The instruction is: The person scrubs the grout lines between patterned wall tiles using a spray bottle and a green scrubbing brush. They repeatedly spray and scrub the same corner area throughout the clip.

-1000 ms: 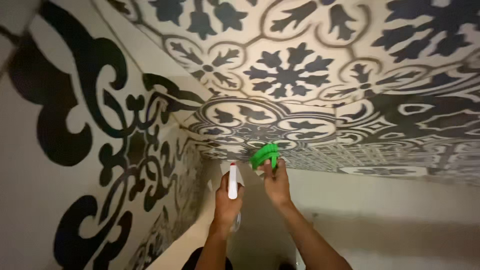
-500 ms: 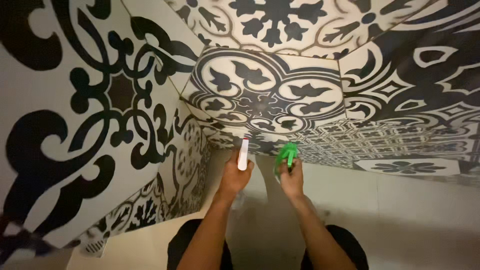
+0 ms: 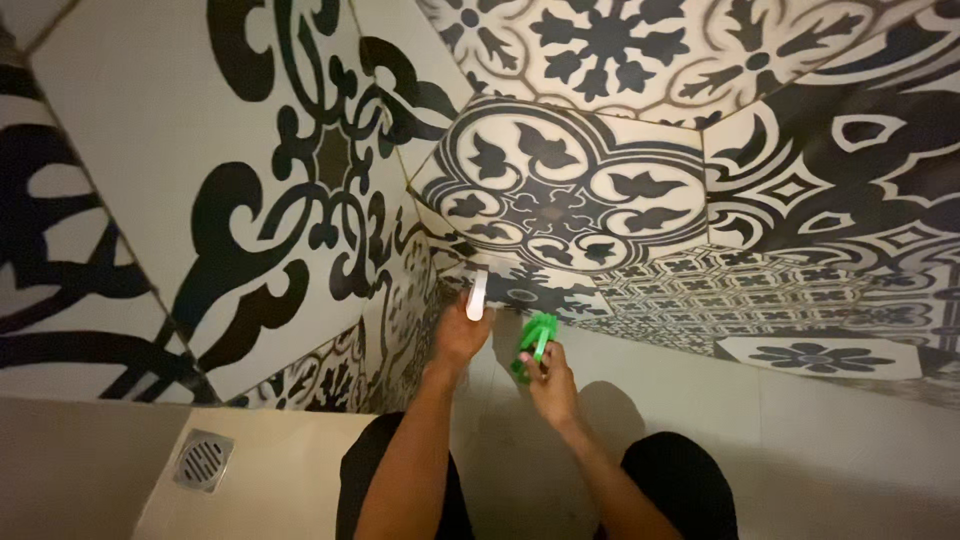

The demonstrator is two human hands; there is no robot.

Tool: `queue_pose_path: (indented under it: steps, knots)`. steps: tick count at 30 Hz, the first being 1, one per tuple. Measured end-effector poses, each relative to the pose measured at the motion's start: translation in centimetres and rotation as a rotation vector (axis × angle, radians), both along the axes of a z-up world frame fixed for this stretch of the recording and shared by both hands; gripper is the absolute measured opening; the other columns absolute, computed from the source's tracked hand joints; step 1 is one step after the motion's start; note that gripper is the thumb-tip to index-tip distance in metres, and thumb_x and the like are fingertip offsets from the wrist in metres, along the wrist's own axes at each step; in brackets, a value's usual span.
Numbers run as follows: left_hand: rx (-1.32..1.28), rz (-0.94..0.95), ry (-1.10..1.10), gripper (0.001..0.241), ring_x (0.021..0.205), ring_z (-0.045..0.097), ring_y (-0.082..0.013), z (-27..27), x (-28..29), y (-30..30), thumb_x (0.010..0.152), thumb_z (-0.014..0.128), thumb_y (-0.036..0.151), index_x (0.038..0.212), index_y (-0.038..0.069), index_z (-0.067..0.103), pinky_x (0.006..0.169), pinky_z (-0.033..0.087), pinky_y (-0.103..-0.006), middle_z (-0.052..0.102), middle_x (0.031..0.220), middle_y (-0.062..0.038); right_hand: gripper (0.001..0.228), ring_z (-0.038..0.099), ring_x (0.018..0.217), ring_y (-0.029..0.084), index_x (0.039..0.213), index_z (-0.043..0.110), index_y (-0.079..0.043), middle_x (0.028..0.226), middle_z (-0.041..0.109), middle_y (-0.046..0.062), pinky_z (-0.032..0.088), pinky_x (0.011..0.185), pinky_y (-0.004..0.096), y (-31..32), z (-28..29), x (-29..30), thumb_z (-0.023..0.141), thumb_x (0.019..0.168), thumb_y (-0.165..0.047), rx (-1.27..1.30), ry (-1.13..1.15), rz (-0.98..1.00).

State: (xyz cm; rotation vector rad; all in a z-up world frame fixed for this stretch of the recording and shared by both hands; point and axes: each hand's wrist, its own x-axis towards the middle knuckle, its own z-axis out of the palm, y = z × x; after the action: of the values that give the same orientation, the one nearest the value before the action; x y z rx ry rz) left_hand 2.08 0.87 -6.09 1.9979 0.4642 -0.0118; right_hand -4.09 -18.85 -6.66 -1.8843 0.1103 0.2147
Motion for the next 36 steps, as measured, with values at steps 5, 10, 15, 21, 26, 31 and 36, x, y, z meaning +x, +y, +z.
queue_pose_path:
  steps: [5, 10, 15, 21, 26, 31, 36]
  knots:
    - [-0.145, 0.024, -0.040, 0.040, 0.103, 0.069, -0.0434, 0.6, -0.8, 0.7, 0.085, 0.066, 0.024, 0.118, 0.002, 0.066, 0.088, 0.053, -0.0505, 0.073, 0.103, -0.028, 0.032, 0.076, 0.097, 0.034, 0.123, 0.048, -0.002, 0.121, 0.073, 0.029, 0.061, 0.081, 0.046, 2.1, 3.7, 0.7, 0.064, 0.105, -0.023, 0.000, -0.009, 0.010]
    - [-0.066, -0.008, -0.071, 0.035, 0.102, 0.069, -0.0464, 3.4, -0.7, 1.9, 0.087, 0.070, 0.027, 0.115, 0.006, 0.067, 0.084, 0.051, -0.0560, 0.072, 0.104, -0.026, 0.034, 0.073, 0.108, 0.041, 0.126, 0.047, -0.001, 0.126, 0.070, 0.030, 0.064, 0.083, 0.049, 5.4, 8.7, 2.8, 0.064, 0.104, -0.022, 0.041, -0.092, -0.016]
    - [0.021, 0.095, -0.040, 0.017, 0.087, 0.074, -0.0317, 8.4, -0.9, 4.3, 0.084, 0.071, 0.022, 0.096, 0.011, 0.067, 0.074, 0.055, -0.0426, 0.072, 0.085, -0.011, 0.033, 0.073, 0.107, 0.038, 0.126, 0.049, -0.001, 0.124, 0.072, 0.026, 0.065, 0.078, 0.049, 9.0, 10.7, 5.8, 0.062, 0.105, -0.023, -0.037, -0.274, -0.001]
    - [-0.143, 0.094, -0.081, 0.027, 0.097, 0.071, -0.0410, 9.4, -2.2, 3.1, 0.083, 0.071, 0.020, 0.102, 0.003, 0.067, 0.080, 0.052, -0.0502, 0.072, 0.096, -0.023, 0.030, 0.067, 0.106, 0.054, 0.121, 0.055, 0.002, 0.110, 0.071, 0.034, 0.062, 0.085, 0.054, 11.7, 4.6, 7.4, 0.067, 0.100, -0.016, -0.090, -0.253, 0.012]
    - [-0.115, 0.107, -0.101, 0.037, 0.105, 0.070, -0.0447, 7.7, -1.7, 3.3, 0.083, 0.071, 0.019, 0.117, 0.004, 0.066, 0.085, 0.053, -0.0506, 0.073, 0.104, -0.027, 0.034, 0.070, 0.105, 0.048, 0.123, 0.057, -0.004, 0.112, 0.073, 0.029, 0.063, 0.081, 0.054, 12.1, 7.1, 7.3, 0.069, 0.100, -0.026, -0.185, -0.351, -0.062]
    - [-0.101, 0.057, -0.171, 0.033, 0.105, 0.070, -0.0440, 3.9, -0.6, 3.2, 0.084, 0.071, 0.019, 0.115, 0.008, 0.066, 0.086, 0.055, -0.0511, 0.075, 0.105, -0.024, 0.023, 0.075, 0.095, 0.040, 0.120, 0.057, -0.010, 0.111, 0.078, 0.018, 0.061, 0.078, 0.047, 12.4, 4.7, 8.2, 0.065, 0.102, -0.022, -0.134, -0.359, -0.016]
    - [-0.133, 0.090, -0.136, 0.027, 0.094, 0.073, -0.0351, 6.3, -1.2, 3.2, 0.086, 0.071, 0.024, 0.109, 0.009, 0.067, 0.079, 0.056, -0.0424, 0.074, 0.100, -0.021, 0.021, 0.073, 0.098, 0.042, 0.116, 0.062, -0.009, 0.104, 0.078, 0.019, 0.059, 0.079, 0.054, 11.7, 0.6, 8.6, 0.066, 0.100, -0.021, -0.136, -0.259, 0.026]
